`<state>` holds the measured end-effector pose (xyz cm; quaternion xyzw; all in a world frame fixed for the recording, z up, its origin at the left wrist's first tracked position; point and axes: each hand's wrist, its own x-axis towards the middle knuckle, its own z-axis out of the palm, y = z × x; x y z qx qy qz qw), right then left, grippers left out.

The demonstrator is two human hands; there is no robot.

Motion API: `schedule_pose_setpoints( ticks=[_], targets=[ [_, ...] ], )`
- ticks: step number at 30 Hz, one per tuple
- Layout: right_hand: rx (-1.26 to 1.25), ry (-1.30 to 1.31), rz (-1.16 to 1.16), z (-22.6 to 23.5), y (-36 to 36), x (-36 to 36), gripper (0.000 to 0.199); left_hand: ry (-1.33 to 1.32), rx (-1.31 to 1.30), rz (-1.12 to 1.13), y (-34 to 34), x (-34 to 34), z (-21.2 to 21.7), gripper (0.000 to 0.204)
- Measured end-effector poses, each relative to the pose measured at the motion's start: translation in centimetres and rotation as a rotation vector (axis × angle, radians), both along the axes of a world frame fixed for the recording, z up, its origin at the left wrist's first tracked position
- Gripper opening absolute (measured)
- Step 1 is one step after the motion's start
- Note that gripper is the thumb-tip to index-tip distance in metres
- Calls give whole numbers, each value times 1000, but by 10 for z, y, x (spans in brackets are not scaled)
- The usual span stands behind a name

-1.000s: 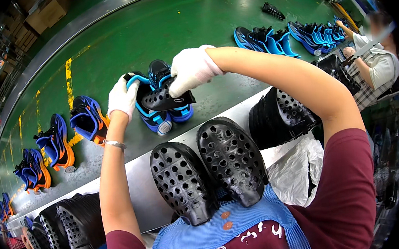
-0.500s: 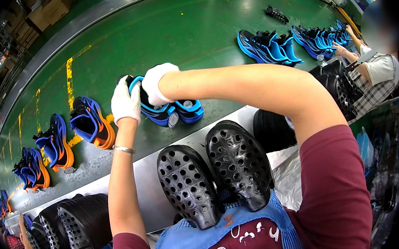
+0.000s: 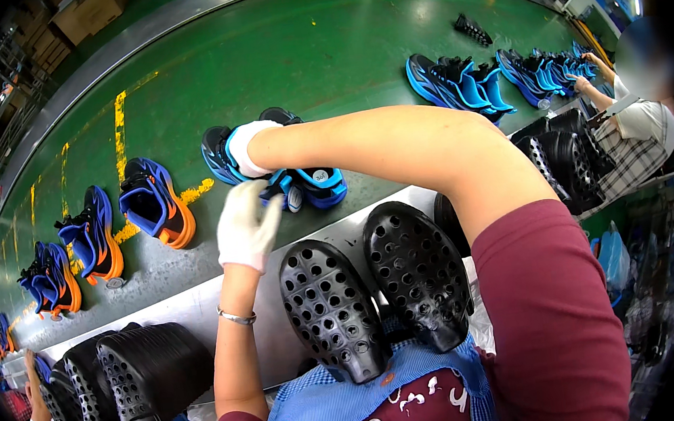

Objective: The person places black perforated shoe uppers onto blue and black sneakers on a conveyor belt by hand, ensuring each upper is correctly positioned over the base before moving to the next pair.

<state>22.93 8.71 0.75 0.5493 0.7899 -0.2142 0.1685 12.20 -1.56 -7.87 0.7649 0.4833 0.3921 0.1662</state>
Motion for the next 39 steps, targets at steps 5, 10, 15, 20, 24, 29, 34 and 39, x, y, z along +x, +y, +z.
schedule_pose_setpoints(
  ticks=[5, 10, 15, 20, 24, 29, 34, 39],
  targets=[
    [-47, -59, 3, -32, 11, -4, 29, 341, -465, -129, 33, 13, 1, 43],
    [-10, -14, 8, -15, 0, -10, 27, 416, -797, -223, 57, 17, -15, 41],
    [-32, 112, -134, -23, 3, -1, 24, 582, -680, -188, 59, 28, -7, 42],
    [133, -111, 131, -30, 2, -1, 26, 558, -778, -185, 55, 26, -4, 41],
    [202, -206, 364, -18, -4, -4, 28, 504, -701, -158, 53, 23, -11, 41],
    [189, -226, 438, -17, 2, -1, 26, 465, -805, -237, 57, 23, 1, 38],
    [205, -189, 368, -25, 4, 6, 25, 526, -740, -227, 60, 32, 4, 37],
    [259, -80, 408, -5, -4, 22, 30, 520, -582, -233, 59, 24, -14, 36]
  ],
)
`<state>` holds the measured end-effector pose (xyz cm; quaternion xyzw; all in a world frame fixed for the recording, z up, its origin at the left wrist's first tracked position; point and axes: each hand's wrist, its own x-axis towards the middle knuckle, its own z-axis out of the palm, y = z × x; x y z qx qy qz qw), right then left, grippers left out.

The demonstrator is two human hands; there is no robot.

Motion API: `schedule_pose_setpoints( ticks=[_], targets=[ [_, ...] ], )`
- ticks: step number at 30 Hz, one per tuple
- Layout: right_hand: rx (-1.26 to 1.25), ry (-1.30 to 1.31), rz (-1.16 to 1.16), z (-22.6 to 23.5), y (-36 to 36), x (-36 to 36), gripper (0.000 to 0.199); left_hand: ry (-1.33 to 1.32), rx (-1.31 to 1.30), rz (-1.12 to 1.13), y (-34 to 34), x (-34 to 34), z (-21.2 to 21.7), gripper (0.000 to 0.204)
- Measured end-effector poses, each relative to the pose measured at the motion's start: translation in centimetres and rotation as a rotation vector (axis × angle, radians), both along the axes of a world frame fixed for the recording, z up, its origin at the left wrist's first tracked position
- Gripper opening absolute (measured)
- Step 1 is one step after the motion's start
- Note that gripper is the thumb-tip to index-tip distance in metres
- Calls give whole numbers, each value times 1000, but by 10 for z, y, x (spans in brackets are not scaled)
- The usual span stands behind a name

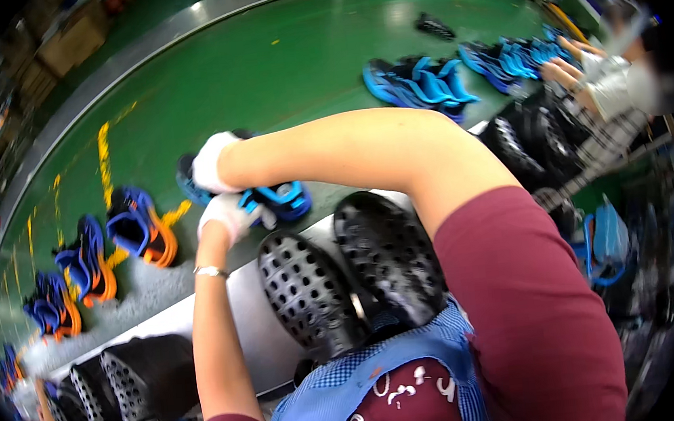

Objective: The person places black perforated shoe uppers onto blue and black sneakers on a conveyor belt by hand, ensuring each upper is correctly positioned over the base before moving to the next pair.

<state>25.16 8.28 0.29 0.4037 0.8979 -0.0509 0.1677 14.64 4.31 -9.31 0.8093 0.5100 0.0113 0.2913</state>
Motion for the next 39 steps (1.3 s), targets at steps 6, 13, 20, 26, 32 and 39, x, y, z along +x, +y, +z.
schedule_pose_setpoints(
  ticks=[6, 13, 20, 26, 32, 39],
  targets=[
    [211, 157, -70, 149, -90, 109, 28, 85, -140, 30, -1, 10, 6, 37],
    [677, 293, -554, 194, -241, 294, 24, 6, 20, 67, -12, -1, 18, 37],
    [520, 432, -1017, 139, -335, 346, 32, 82, 310, 83, -7, -58, 11, 53],
    [553, 372, -1033, 101, -329, 351, 45, 163, 392, 100, -33, -42, 53, 72],
    [496, 428, -994, 103, -325, 357, 41, 5, 464, 82, -41, -32, 60, 61],
    [559, 440, -909, 100, -326, 363, 40, -63, 501, 41, -42, -20, 55, 47]
  ],
)
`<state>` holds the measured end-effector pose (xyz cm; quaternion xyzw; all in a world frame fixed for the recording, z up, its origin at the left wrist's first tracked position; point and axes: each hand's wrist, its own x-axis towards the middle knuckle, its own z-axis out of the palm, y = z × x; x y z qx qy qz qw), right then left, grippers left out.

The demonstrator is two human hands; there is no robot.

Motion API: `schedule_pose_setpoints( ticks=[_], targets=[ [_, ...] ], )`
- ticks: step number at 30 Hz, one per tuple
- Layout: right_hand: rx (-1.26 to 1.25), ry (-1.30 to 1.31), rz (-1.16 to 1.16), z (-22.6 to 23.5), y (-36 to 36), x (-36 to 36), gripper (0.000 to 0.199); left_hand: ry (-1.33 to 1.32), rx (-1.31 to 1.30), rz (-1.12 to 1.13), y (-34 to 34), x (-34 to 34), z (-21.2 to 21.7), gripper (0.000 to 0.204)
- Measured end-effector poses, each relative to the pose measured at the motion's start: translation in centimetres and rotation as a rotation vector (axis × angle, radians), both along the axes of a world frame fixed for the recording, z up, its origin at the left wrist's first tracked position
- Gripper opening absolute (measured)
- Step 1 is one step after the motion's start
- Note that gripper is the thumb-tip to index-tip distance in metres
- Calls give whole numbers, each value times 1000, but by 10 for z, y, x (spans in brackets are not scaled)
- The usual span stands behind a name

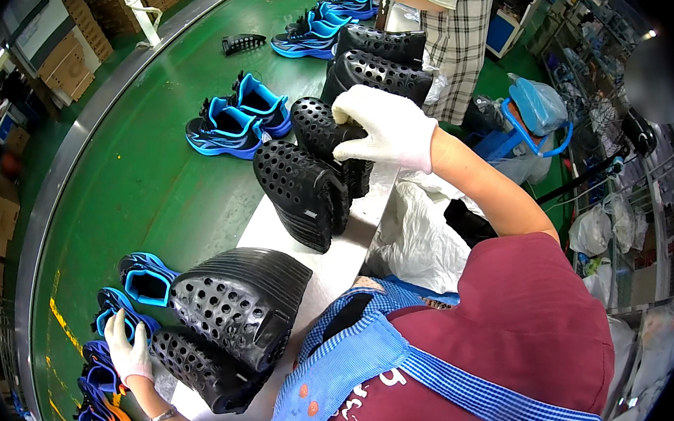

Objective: The person places black perforated shoe uppers onto blue and black sneakers on a conveyor belt by hand, ensuring each upper is correctly positioned over the base before moving to the next pair.

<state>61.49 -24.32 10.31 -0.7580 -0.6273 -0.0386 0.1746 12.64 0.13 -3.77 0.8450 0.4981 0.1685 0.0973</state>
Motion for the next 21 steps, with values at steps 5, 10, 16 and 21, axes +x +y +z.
schedule_pose_setpoints(
  ticks=[5, 10, 16, 21],
  targets=[
    [12, 11, 24, -2, -1, 2, 39, -44, 1, 5, -5, 3, 6, 43],
    [-3, 41, -22, 4, -4, -3, 37, -93, -8, 20, -8, 4, 6, 40],
    [76, 18, -50, 38, -6, -17, 38, -160, 5, 39, -10, 13, 14, 40],
    [174, 25, 168, 72, 30, -56, 40, -614, -243, 2, -8, 34, 41, 45]
  ],
)
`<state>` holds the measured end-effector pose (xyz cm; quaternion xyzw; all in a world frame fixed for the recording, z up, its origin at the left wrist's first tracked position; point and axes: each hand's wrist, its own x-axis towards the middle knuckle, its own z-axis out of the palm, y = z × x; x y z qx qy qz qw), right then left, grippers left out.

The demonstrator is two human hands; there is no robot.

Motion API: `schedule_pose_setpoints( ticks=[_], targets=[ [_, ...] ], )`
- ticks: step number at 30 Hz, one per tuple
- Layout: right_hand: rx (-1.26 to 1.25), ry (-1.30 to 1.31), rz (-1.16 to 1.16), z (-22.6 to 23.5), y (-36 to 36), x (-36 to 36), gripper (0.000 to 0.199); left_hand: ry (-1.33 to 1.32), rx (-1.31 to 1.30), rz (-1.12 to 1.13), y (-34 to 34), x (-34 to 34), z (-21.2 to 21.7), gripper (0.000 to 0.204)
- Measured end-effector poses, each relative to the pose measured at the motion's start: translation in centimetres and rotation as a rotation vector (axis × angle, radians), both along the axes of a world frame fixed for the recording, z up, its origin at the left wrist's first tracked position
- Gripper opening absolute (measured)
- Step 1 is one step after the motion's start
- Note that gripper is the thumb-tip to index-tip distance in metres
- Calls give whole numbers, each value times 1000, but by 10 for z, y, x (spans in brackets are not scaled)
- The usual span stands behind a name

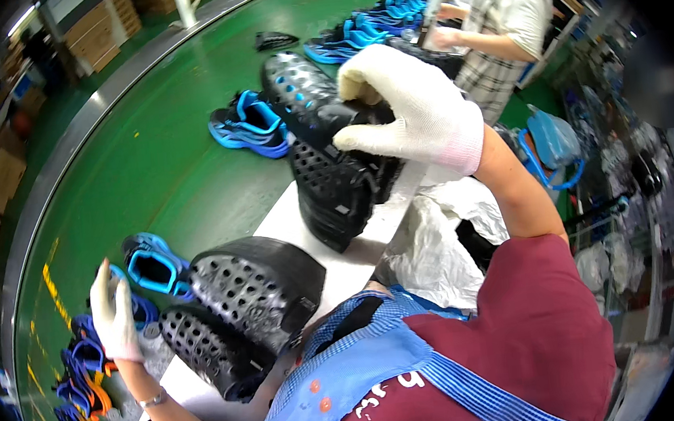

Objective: The person places black perforated shoe uppers onto blue and black sneakers on a conveyor belt by hand, ensuring each upper is correctly positioned over the base before moving to the next pair.

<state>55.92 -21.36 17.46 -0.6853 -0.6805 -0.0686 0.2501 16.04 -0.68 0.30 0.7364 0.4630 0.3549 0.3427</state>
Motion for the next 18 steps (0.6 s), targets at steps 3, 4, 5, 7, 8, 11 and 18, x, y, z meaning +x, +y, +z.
schedule_pose_setpoints(
  ticks=[3, 4, 5, 7, 8, 11, 18],
  targets=[
    [27, 15, 291, 3, 45, -38, 39, -389, -258, -191, -11, 36, 39, 58],
    [56, -5, 414, 1, 63, -54, 38, -525, -315, -302, -15, 38, 46, 67],
    [89, -28, 535, 0, 79, -71, 38, -667, -364, -418, -17, 38, 50, 76],
    [37, 18, 690, -6, 106, -105, 34, -889, -456, -650, -16, 49, 49, 96],
    [21, 53, 758, -8, 114, -122, 33, -1012, -571, -612, -26, 45, 50, 98],
    [-75, 103, 867, -24, 141, -161, 30, -1174, -618, -545, -36, 33, 39, 92],
    [-406, -54, 675, -64, 175, -196, 37, -1273, -594, -202, -20, 7, -14, 49]
  ],
)
